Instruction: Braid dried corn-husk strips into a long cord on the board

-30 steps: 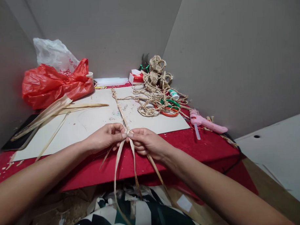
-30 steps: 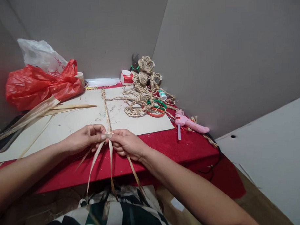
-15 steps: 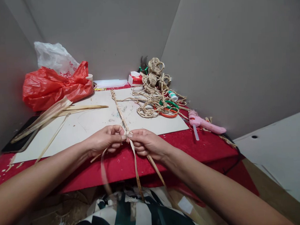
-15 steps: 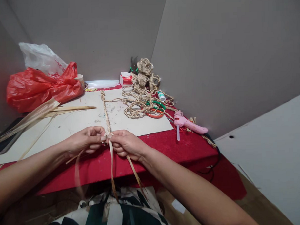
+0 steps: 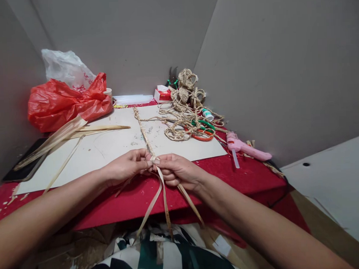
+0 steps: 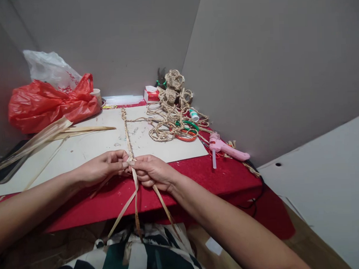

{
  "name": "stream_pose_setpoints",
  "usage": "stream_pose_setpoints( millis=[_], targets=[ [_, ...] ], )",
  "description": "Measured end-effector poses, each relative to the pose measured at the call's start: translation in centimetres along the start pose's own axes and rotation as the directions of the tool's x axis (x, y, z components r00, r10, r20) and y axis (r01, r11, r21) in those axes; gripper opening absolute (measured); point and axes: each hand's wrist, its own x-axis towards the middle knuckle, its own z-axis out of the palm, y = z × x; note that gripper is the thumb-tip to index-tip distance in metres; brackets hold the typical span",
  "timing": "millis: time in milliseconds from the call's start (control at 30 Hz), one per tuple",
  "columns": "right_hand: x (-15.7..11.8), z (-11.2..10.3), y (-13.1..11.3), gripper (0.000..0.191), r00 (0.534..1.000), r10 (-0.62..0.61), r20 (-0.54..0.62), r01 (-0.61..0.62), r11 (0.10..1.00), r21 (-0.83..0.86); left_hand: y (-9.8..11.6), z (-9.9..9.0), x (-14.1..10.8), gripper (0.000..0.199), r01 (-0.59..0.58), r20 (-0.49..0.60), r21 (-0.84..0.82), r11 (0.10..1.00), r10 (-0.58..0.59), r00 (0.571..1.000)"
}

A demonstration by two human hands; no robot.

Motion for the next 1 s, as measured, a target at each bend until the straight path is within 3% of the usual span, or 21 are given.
stream_pose_setpoints(
  millis=[233, 333, 433, 500, 533, 633, 700, 867, 1000],
  targets=[
    [0.0, 0.2, 0.0, 0.024, 1.0, -0.003, -0.011, 0.003, 1.0, -0.012, 0.7, -0.1, -0.5, 0.022, 0.111, -0.049, 0.245, 0.963, -0.102, 0.994],
    [0.0, 0.4, 0.1, 0.026, 0.999, -0.017, -0.03, 0.016, 0.999, -0.033, 0.7, -0.7, -0.4, 0.017, -0.016, -0.134, 0.476, 0.88, 0.09, 0.987],
    [0.0, 0.6, 0.2, 0.027, 0.998, -0.024, -0.064, 0.021, 0.999, -0.05, 1.2, -1.1, -0.6, 0.011, -0.108, -0.223, 0.735, 0.669, 0.39, 0.893],
    [0.0, 0.9, 0.2, 0.027, 0.996, -0.025, -0.085, 0.02, 0.998, -0.055, 1.6, -0.9, -1.0, 0.009, -0.104, -0.268, 0.774, 0.625, 0.472, 0.84],
    [0.0, 1.0, 0.2, 0.028, 0.995, -0.026, -0.092, 0.021, 0.998, -0.058, 1.6, -0.7, -1.2, 0.009, -0.099, -0.287, 0.744, 0.66, 0.45, 0.846],
    [0.1, 1.2, 0.3, 0.027, 0.993, -0.043, -0.113, 0.036, 0.997, -0.064, 1.4, 0.3, -1.5, 0.014, -0.039, -0.272, 0.556, 0.83, 0.226, 0.935],
    [0.2, 1.3, 0.3, 0.028, 0.989, -0.047, -0.144, 0.037, 0.997, -0.07, 0.9, 0.9, -1.4, 0.02, -0.001, -0.23, 0.481, 0.877, 0.127, 0.965],
    [0.4, 1.4, 0.3, 0.032, 0.985, -0.015, -0.17, -0.004, 0.994, -0.114, 0.2, 0.8, -1.1, 0.021, -0.045, -0.189, 0.498, 0.866, 0.159, 0.969],
    [0.5, 1.8, -0.1, 0.031, 0.988, -0.002, -0.154, -0.028, 0.982, -0.188, 0.4, 0.9, -1.2, 0.012, -0.038, -0.197, 0.662, 0.748, 0.223, 0.955]
  ],
)
